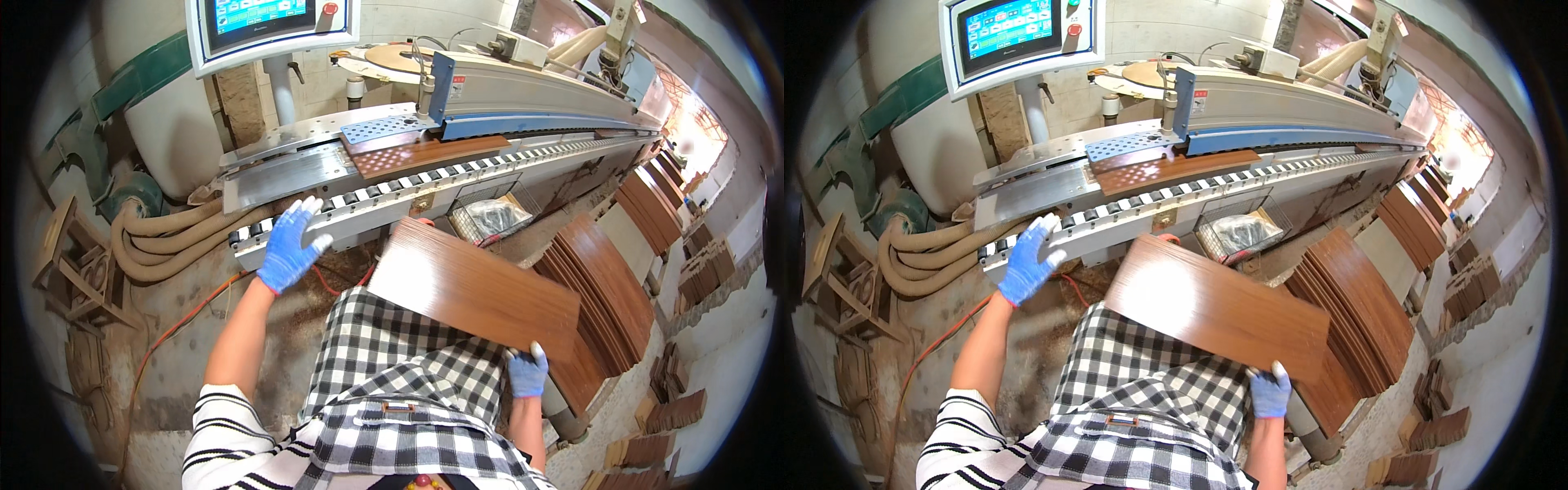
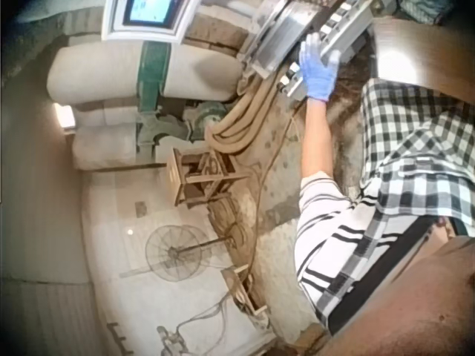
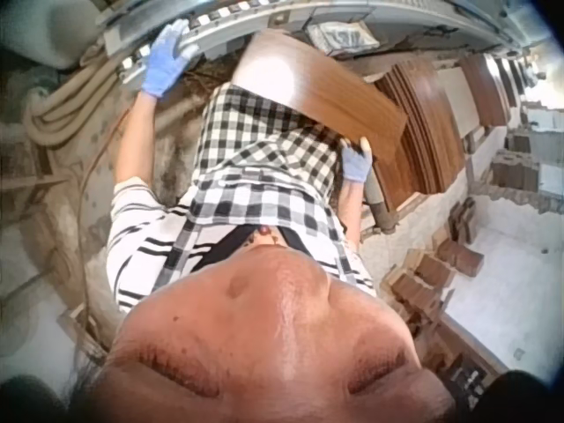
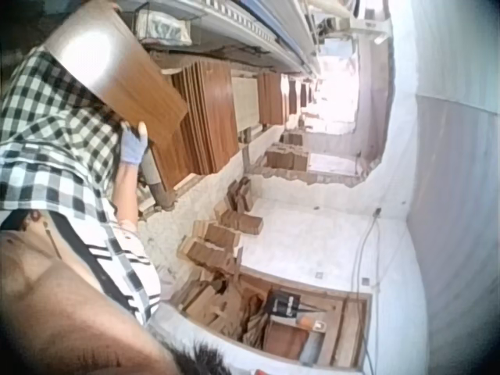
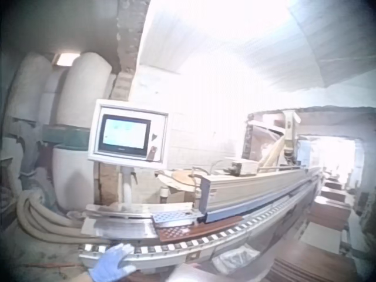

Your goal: The person operates a belt sander in a woodworking shop, placing wooden planks onto the conveyor belt and retrieving them after sanding. The person wears blue gloves and a checkered apron while handling the planks one at a time.

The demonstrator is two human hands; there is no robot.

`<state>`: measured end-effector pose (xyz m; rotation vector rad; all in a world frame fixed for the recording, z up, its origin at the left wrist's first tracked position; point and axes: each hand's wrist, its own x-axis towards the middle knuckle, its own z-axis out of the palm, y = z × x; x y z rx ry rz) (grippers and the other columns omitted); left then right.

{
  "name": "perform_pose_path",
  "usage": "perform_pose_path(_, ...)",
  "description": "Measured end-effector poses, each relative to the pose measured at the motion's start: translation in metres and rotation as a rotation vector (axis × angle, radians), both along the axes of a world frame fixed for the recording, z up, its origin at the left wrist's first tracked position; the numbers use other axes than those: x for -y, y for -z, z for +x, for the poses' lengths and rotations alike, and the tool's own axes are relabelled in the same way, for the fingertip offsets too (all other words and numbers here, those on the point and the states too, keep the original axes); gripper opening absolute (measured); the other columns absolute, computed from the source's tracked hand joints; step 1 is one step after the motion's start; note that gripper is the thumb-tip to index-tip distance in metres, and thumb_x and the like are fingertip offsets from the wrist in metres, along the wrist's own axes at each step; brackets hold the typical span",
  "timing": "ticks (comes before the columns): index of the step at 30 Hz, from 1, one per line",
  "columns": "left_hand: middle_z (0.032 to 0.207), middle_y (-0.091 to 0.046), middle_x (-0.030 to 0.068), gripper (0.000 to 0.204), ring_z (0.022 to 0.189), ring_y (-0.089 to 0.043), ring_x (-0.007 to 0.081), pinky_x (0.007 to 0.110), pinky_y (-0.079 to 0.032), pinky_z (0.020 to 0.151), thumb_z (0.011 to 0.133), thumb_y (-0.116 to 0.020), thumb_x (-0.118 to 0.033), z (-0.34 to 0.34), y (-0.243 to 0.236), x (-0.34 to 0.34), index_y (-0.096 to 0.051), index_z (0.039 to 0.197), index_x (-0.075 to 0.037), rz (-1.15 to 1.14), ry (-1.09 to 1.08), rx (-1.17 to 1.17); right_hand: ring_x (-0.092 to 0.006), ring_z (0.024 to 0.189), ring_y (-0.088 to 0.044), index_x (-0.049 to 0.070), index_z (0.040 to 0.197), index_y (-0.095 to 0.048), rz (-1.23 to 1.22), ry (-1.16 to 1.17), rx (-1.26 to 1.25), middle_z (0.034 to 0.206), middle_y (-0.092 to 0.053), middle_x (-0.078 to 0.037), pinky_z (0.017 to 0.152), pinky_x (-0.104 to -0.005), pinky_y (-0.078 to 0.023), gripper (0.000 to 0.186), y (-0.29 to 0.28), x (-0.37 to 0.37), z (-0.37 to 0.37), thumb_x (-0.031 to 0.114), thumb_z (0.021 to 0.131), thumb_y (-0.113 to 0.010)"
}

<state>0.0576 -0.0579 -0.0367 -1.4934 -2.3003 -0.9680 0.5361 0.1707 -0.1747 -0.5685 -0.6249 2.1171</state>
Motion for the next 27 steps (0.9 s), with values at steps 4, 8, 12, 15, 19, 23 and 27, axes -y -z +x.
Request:
perform_pose_path(4, 0.147, -0.038, 0.0168, 0.074, 0.136, -0.03, 0.0408, 0.049, -0.023, 0.113, 0.08, -0.064, -0.055, 0.029, -0.019, 0.024, -0.048, 0.137, -0.011, -0.132, 0.07, -0.137, -0.0305, 0.103, -0.06, 0.006, 0.119, -0.056, 0.065, -0.166, 0.039, 0.115, -0.061, -0.013, 0.089, -0.0487, -0.049, 0.035, -0.044, -0.006, -0.1, 0.023, 0.088, -0.06)
perform_pose_path(8, 0.145, -0.04, 0.0168, 0.073, 0.135, -0.03, 0.041, 0.052, -0.021, 0.112, 0.076, -0.065, -0.055, 0.029, -0.022, 0.055, -0.051, 0.135, -0.014, -0.287, -0.063, -0.321, -0.0282, 0.097, -0.062, -0.001, 0.116, -0.054, 0.109, -0.339, 0.047, 0.111, -0.06, -0.016, 0.089, -0.0433, -0.052, 0.032, -0.076, 0.003, -0.193, 0.02, 0.092, -0.056)
perform_pose_path(12, 0.14, -0.045, 0.0162, 0.069, 0.131, -0.038, 0.0382, 0.05, -0.023, 0.112, 0.077, -0.064, -0.054, 0.004, -0.006, 0.089, -0.053, 0.133, -0.015, -0.3, -0.235, -0.32, -0.029, 0.097, -0.062, 0.004, 0.117, -0.054, 0.118, -0.533, 0.031, 0.108, -0.061, -0.014, 0.089, -0.0455, -0.051, 0.032, -0.098, 0.018, -0.265, 0.022, 0.091, -0.059)
perform_pose_path(15, 0.141, -0.046, 0.0154, 0.065, 0.132, -0.039, 0.0364, 0.048, -0.027, 0.111, 0.08, -0.065, -0.049, -0.016, -0.003, 0.103, -0.053, 0.134, -0.014, -0.327, -0.354, -0.251, -0.0357, 0.109, -0.058, 0.001, 0.12, -0.049, 0.013, -0.59, -0.073, 0.115, -0.057, -0.02, 0.099, -0.0471, -0.049, 0.036, -0.095, 0.025, -0.298, 0.02, 0.092, -0.06)
perform_pose_path(19, 0.145, -0.042, 0.0142, 0.066, 0.135, -0.036, 0.0342, 0.046, -0.027, 0.111, 0.084, -0.061, -0.053, -0.031, -0.003, 0.102, -0.05, 0.136, -0.014, -0.366, -0.485, -0.15, -0.0342, 0.118, -0.054, -0.002, 0.137, -0.037, 0.128, -0.605, -0.165, 0.132, -0.049, -0.022, 0.103, -0.0448, -0.046, 0.053, -0.093, 0.03, -0.299, 0.016, 0.092, -0.059)
perform_pose_path(23, 0.149, -0.037, 0.0128, 0.07, 0.139, -0.03, 0.0315, 0.047, -0.023, 0.113, 0.086, -0.054, -0.06, -0.05, -0.003, 0.082, -0.046, 0.139, -0.016, -0.431, -0.554, -0.075, -0.0283, 0.112, -0.06, -0.002, 0.139, -0.041, 0.44, -0.527, 0.313, 0.129, -0.056, -0.019, 0.097, -0.0366, -0.048, 0.054, -0.084, 0.006, -0.252, 0.019, 0.093, -0.059)
perform_pose_path(27, 0.152, -0.032, 0.0107, 0.072, 0.141, -0.026, 0.0303, 0.049, -0.02, 0.114, 0.087, -0.05, -0.064, -0.066, -0.013, 0.047, -0.043, 0.142, -0.017, -0.482, -0.595, 0.019, -0.0328, 0.111, -0.059, 0.007, 0.136, -0.048, 1.357, -0.343, 1.231, 0.128, -0.059, -0.013, 0.098, -0.0421, -0.045, 0.058, -0.011, -0.066, -0.181, 0.024, 0.083, -0.065)
